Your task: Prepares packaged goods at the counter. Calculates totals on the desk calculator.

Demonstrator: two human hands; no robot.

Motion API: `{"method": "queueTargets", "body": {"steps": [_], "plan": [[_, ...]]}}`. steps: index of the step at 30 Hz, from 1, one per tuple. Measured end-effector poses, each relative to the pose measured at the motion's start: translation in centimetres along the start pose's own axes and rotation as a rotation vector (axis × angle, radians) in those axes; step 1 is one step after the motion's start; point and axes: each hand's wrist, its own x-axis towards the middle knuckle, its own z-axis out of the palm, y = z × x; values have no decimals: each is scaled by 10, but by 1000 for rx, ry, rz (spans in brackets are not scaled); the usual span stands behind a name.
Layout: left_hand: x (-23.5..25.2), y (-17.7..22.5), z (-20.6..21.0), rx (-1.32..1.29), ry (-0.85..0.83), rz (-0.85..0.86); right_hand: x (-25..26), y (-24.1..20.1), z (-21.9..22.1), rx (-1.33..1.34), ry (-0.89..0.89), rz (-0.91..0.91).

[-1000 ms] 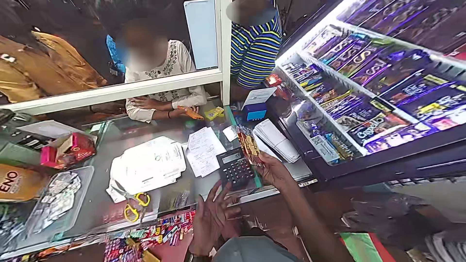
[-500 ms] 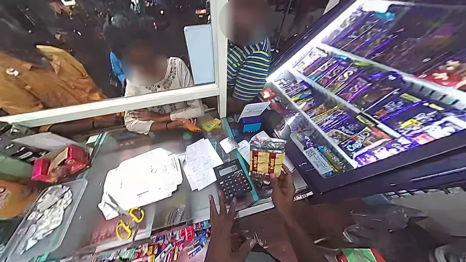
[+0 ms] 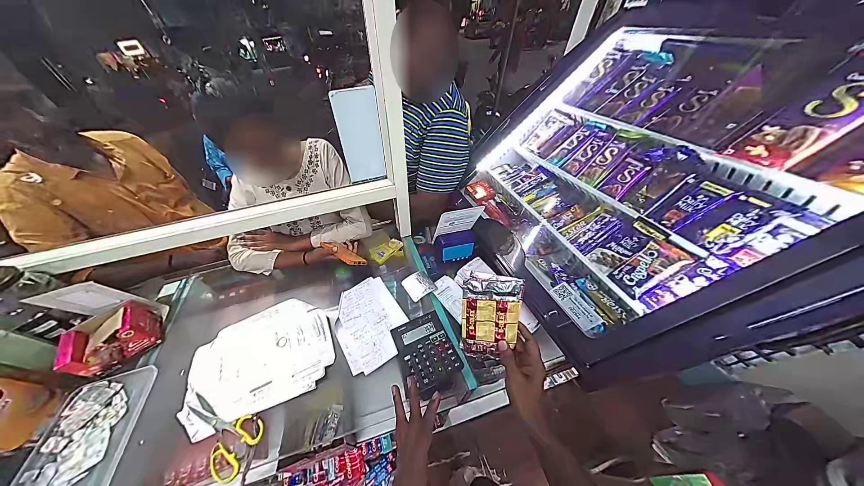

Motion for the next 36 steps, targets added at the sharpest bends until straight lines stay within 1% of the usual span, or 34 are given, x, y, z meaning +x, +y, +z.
{"method": "queueTargets", "body": {"steps": [5,7,11,13,17,19,21,22,25,27,28,29,30,31,33,35,36], "plan": [[-4,3,-3,-47,62,-17,-1,3,0,17,-25,28],[-5,3,-4,-61,79,-27,1,1,1,25,-13,89],[-8,2,-6,-57,101,-26,8,6,3,68,71,267],[-8,3,-6,-54,118,-39,11,6,4,87,83,314],[-9,5,-7,-59,144,-47,12,7,6,94,77,338],[-8,3,-7,-108,168,-50,11,3,8,77,40,342],[-6,2,-8,-299,218,-94,5,-5,14,72,-87,338],[-3,2,-9,-433,268,-129,-2,-12,18,93,-192,332],[-3,0,-17,-740,389,-205,-33,-30,30,219,-602,345],[-6,7,-22,-805,516,-269,-53,-32,40,287,-843,379],[-4,16,-23,-816,637,-334,-57,-31,44,304,-973,391],[-1,24,-26,-807,745,-403,-54,-30,48,262,-1104,394],[-2,29,-30,-798,803,-455,-44,-31,53,165,-1197,372],[-6,32,-36,-794,827,-482,-29,-31,59,30,-1213,329],[-19,36,-45,-768,846,-490,19,-23,75,-210,-1107,224],[-34,38,-52,-730,851,-495,78,3,94,-448,-993,130],[-42,37,-54,-728,851,-503,107,22,103,-579,-986,72]]}}
